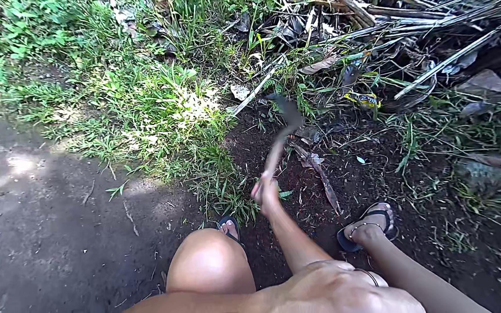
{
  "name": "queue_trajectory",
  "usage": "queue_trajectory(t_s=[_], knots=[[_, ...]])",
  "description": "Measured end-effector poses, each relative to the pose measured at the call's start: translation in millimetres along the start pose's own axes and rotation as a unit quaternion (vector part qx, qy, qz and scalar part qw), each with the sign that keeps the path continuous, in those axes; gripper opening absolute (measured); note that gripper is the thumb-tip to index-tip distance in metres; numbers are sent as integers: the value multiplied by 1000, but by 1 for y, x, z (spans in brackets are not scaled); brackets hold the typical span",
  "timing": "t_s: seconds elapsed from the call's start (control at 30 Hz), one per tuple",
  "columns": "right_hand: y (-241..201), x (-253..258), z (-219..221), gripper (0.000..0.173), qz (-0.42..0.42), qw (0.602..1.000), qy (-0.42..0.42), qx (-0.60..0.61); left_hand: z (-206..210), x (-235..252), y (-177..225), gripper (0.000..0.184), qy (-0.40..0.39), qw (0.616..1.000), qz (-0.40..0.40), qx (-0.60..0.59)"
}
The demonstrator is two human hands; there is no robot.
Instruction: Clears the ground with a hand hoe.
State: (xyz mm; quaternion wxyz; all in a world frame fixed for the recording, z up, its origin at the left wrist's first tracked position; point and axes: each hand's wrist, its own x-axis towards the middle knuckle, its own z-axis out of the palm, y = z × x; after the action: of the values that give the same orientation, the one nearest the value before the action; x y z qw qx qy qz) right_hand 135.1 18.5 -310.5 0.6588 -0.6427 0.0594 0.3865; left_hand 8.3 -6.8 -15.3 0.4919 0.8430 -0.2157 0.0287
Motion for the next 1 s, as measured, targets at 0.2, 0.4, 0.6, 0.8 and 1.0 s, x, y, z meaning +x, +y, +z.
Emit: queue_trajectory(t_s=[0.2,0.4,0.6,0.8,1.0], knots=[[80,-62,-53,44,224,949,-114,-190,11,1,-5,25,-1,999,30,34],[-3,-42,-84,44,50,972,-4,-230,14,-2,3,26,3,998,48,29],[-76,-16,-43,27,-71,969,55,228,4,-2,-2,25,16,998,55,31],[79,-66,-66,44,107,987,-58,-101,5,2,-1,26,6,998,52,29],[74,-88,-99,41,199,964,9,-178,14,4,0,25,-5,998,58,35]])
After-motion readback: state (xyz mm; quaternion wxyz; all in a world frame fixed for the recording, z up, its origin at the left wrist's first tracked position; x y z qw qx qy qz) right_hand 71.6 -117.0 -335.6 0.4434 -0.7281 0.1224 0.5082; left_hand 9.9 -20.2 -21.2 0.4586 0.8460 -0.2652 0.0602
